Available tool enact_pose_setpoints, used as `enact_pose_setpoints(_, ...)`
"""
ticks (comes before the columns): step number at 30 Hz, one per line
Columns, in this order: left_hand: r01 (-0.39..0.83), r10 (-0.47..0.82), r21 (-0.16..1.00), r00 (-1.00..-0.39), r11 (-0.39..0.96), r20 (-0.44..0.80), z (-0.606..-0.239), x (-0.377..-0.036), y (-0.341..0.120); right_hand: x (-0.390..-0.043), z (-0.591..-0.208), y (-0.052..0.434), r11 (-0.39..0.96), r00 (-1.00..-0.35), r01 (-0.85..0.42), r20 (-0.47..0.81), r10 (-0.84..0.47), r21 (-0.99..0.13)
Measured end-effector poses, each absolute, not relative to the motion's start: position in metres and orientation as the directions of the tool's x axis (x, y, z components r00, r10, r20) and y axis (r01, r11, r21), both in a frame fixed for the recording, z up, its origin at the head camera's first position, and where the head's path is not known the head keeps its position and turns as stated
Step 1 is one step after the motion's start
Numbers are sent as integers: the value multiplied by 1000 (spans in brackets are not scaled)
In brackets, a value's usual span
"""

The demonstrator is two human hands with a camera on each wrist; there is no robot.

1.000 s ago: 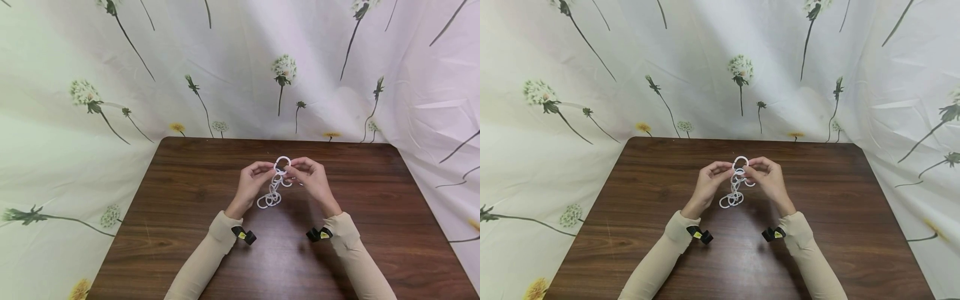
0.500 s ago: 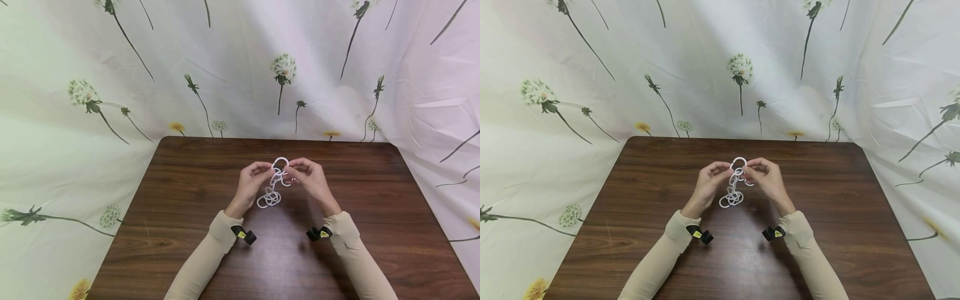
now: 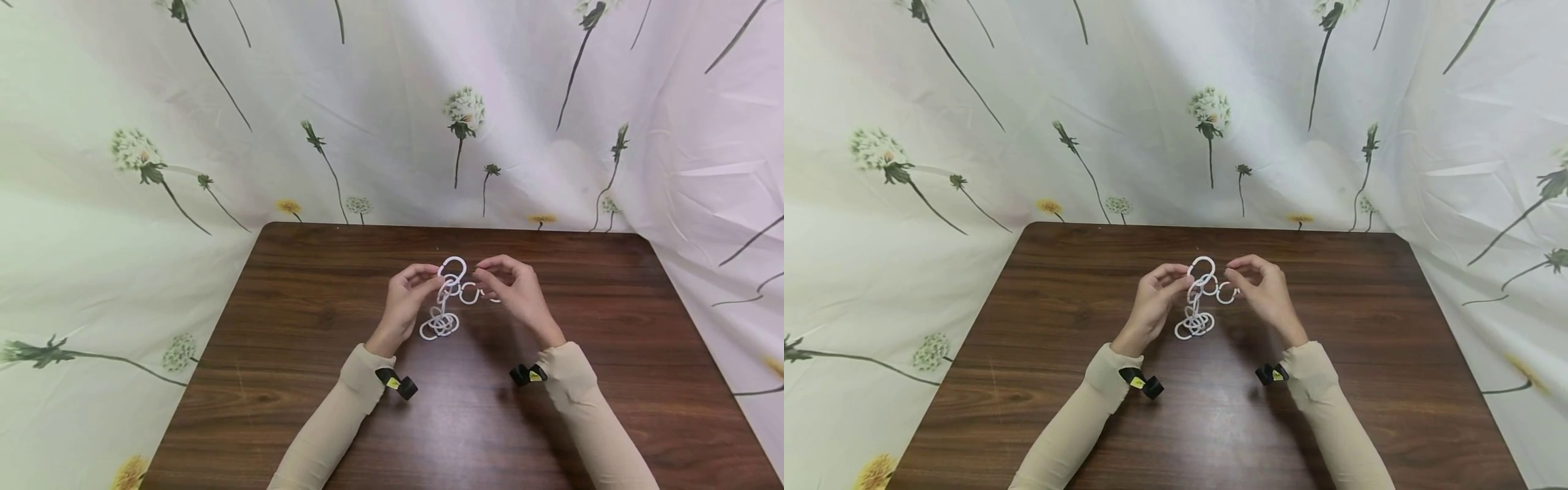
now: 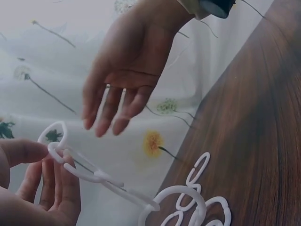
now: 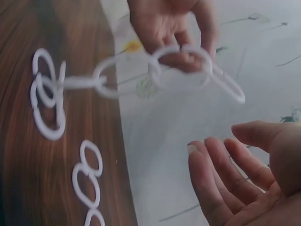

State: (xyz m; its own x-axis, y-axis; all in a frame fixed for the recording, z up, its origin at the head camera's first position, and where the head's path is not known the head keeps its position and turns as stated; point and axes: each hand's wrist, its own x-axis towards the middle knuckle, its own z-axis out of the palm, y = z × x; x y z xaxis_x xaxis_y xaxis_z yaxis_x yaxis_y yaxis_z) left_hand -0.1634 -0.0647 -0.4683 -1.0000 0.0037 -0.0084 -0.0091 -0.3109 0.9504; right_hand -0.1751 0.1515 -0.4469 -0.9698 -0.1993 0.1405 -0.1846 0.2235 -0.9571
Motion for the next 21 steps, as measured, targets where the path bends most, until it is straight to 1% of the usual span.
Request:
enact_pose_setpoints(6,-4,-17,946,-1000,-323,-9,-471,-164,-68,-188,-459,165,331,-968,-223,169,-186,-917)
enact_pose_setpoints(13,-7,-27,940,-999,-342,-17,-473,-162,-71,-199,-477,179,496,-982,-182,126,-144,-849)
enact_pose_setpoints(17,-3,-31,938,-999,-347,-14,-473,-161,-72,-200,-483,184,519,-988,-142,86,-132,-843)
enact_pose_setpoints(21,4,-32,940,-999,-341,-8,-473,-161,-73,-201,-489,188,500,-990,-108,48,-133,-859)
